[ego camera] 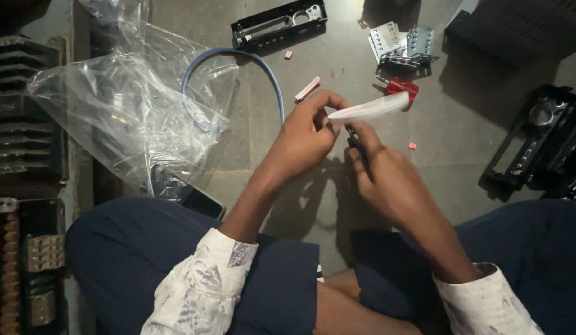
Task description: The person sits on the floor and uses pliers to cut short segments from a roll of white and pink tubing. The cut pieces are placed on the floor as the person continues to cut more segments.
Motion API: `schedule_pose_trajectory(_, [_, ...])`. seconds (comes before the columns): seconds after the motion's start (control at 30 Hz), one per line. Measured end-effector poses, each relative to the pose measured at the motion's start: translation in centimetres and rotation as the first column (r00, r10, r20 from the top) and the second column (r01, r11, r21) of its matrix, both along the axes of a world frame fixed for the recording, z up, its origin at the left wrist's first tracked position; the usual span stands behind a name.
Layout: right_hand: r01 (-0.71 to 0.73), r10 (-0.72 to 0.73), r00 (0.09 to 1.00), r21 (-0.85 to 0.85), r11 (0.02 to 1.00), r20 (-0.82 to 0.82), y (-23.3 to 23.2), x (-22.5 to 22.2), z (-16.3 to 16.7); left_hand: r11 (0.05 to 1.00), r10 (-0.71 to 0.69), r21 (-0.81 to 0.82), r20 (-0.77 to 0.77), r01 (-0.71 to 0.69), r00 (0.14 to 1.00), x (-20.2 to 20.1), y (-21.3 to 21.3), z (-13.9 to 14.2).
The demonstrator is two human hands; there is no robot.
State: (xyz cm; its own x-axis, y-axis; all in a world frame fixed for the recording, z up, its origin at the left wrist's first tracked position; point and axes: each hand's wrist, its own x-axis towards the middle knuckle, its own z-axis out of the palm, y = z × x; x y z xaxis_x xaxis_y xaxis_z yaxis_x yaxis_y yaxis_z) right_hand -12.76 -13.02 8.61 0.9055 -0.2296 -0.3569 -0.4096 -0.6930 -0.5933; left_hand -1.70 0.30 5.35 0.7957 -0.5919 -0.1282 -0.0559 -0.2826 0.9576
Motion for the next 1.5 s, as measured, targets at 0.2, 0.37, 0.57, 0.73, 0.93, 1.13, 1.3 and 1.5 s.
schedule_pose_trajectory(0.2, [-0.02, 0.018, 0.998, 0.021, 1.0, 0.064, -0.2, -0.6, -0.9, 0.999, -0.02, 0.028, 0.024, 0.02, 1.0, 0.1, 0.4, 0.5])
schedule_pose_trajectory(0.37, [-0.102, 0.139, 0.866, -0.101, 0.99, 0.481, -0.2, -1.0, -1.7, 0.999, -0.043, 0.026, 0.041, 0.042, 0.998, 0.0, 0.5, 1.4])
schedule_pose_trajectory(0.57, [-0.014, -0.021, 0.961, 0.126, 0.992, 0.275, -0.1, -0.7, -2.1, 0.996, -0.085, 0.021, 0.001, 0.085, 0.996, 0.2, 0.7, 1.8])
schedule_pose_trajectory(0.73, [-0.006, -0.076, 0.951, 0.264, 0.965, 0.299, -0.1, -0.8, -2.4, 0.993, -0.119, -0.013, -0.021, 0.119, 0.993, 0.3, 0.8, 1.9])
schedule_pose_trajectory(0.93, [-0.049, -0.019, 0.932, 0.176, 0.983, 0.362, -0.2, -0.9, -2.8, 0.991, -0.126, -0.041, -0.047, 0.124, 0.991, 0.1, 1.0, 1.9])
schedule_pose_trajectory(1.13, [-0.086, 0.04, 0.9, 0.086, 0.993, 0.434, 0.0, -0.8, -3.3, 0.99, -0.13, -0.057, -0.004, 0.129, 0.992, 0.3, 0.8, 0.9])
schedule_pose_trajectory(1.3, [-0.005, -0.016, 0.934, 0.059, 0.998, 0.356, 0.3, 0.0, -3.5, 0.994, -0.112, -0.02, -0.056, 0.111, 0.992, 0.7, 0.7, 0.3])
schedule_pose_trajectory(1.5, [0.024, -0.031, 0.973, 0.032, 0.999, 0.229, 0.5, 0.1, -3.0, 0.989, -0.144, 0.037, -0.044, 0.146, 0.989, 1.1, 0.7, 0.1])
